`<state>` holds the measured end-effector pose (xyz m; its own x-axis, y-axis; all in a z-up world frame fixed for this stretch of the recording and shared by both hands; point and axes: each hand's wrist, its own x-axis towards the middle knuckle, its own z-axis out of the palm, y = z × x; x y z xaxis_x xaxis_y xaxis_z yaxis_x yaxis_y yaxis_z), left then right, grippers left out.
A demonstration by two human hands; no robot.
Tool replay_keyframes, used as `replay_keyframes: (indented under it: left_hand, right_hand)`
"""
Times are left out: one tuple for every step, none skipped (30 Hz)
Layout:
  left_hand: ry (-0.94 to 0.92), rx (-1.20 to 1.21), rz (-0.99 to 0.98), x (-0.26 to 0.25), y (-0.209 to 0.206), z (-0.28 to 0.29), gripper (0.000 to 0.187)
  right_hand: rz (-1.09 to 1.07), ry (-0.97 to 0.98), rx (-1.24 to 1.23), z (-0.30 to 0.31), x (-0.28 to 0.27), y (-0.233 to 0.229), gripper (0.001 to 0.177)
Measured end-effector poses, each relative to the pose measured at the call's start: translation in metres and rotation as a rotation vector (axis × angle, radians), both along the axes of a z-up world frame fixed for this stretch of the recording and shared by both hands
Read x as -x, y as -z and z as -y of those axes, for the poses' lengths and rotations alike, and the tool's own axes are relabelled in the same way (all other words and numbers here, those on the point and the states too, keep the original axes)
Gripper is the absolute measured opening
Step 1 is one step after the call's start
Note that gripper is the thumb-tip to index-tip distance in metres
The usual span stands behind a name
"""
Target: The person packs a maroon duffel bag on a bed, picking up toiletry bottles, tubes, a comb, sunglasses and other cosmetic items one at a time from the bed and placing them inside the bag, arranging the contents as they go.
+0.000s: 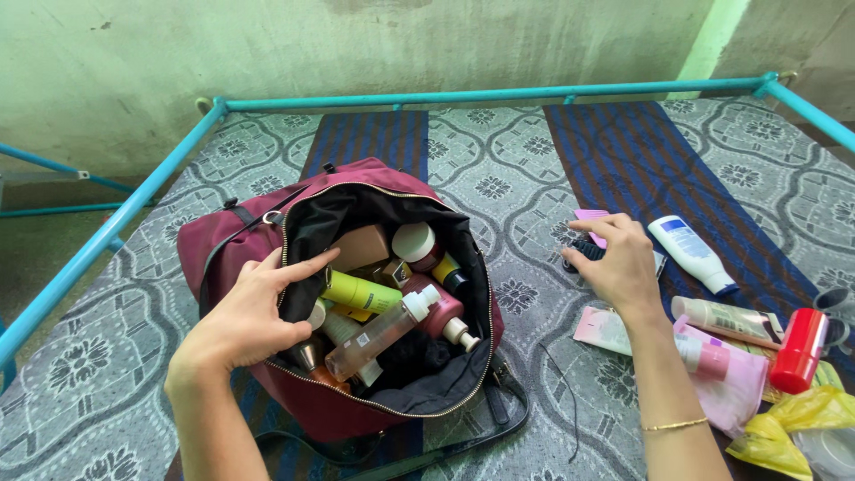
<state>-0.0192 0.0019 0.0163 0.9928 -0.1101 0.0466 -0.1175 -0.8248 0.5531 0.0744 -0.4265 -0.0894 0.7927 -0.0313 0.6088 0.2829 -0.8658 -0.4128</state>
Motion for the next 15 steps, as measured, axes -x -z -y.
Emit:
replay_keyframes:
  left_hand:
    - [0.002, -0.011, 0.003, -0.001, 0.001, 0.0, 0.088]
    - [0.003, -0.022, 0.007, -0.002, 0.002, 0.0, 0.088]
    - [0.004, -0.032, 0.009, -0.003, 0.003, -0.001, 0.088]
    - [0.003, -0.036, 0.008, -0.004, 0.004, -0.001, 0.088]
    - [0.001, -0.04, 0.008, -0.004, 0.004, -0.001, 0.087]
    - [-0.001, -0.044, 0.007, -0.005, 0.005, 0.0, 0.086]
    - [-0.006, -0.041, 0.003, -0.005, 0.005, 0.0, 0.086]
    - [-0.012, -0.038, -0.002, -0.006, 0.005, 0.001, 0.086]
    - [-0.017, -0.037, -0.007, -0.006, 0.005, 0.001, 0.086]
    - [-0.017, -0.036, -0.008, -0.005, 0.005, 0.002, 0.086]
    - [-0.017, -0.035, -0.008, -0.005, 0.004, 0.002, 0.085]
    - [-0.017, -0.034, -0.009, -0.005, 0.004, 0.003, 0.085]
    - [-0.021, -0.035, -0.013, -0.005, 0.003, 0.003, 0.085]
    - [-0.025, -0.036, -0.017, -0.005, 0.002, 0.004, 0.085]
    - [-0.03, -0.036, -0.021, -0.004, 0.002, 0.004, 0.085]
  right_hand:
    - [-0.03, 0.06, 0.032, 0.008, -0.001, 0.007, 0.05]
    - [-0.059, 0.119, 0.065, 0.015, -0.001, 0.012, 0.054]
    - [-0.09, 0.179, 0.097, 0.02, -0.001, 0.017, 0.058]
    - [-0.097, 0.182, 0.103, 0.025, -0.002, 0.022, 0.06]
    - [-0.105, 0.185, 0.11, 0.028, -0.004, 0.025, 0.062]
    - [-0.113, 0.188, 0.117, 0.03, -0.004, 0.028, 0.064]
    - [-0.098, 0.181, 0.131, 0.031, -0.005, 0.031, 0.062]
    - [-0.083, 0.173, 0.146, 0.031, -0.006, 0.035, 0.06]
    - [-0.069, 0.166, 0.16, 0.031, -0.007, 0.038, 0.059]
    - [-0.061, 0.174, 0.175, 0.03, -0.008, 0.041, 0.057]
    - [-0.053, 0.182, 0.191, 0.029, -0.01, 0.043, 0.056]
    - [-0.045, 0.191, 0.207, 0.029, -0.011, 0.045, 0.054]
    - [-0.043, 0.195, 0.204, 0.029, -0.012, 0.046, 0.05]
    - [-0.04, 0.2, 0.202, 0.029, -0.012, 0.047, 0.046]
    - [-0.037, 0.203, 0.2, 0.03, -0.012, 0.047, 0.042]
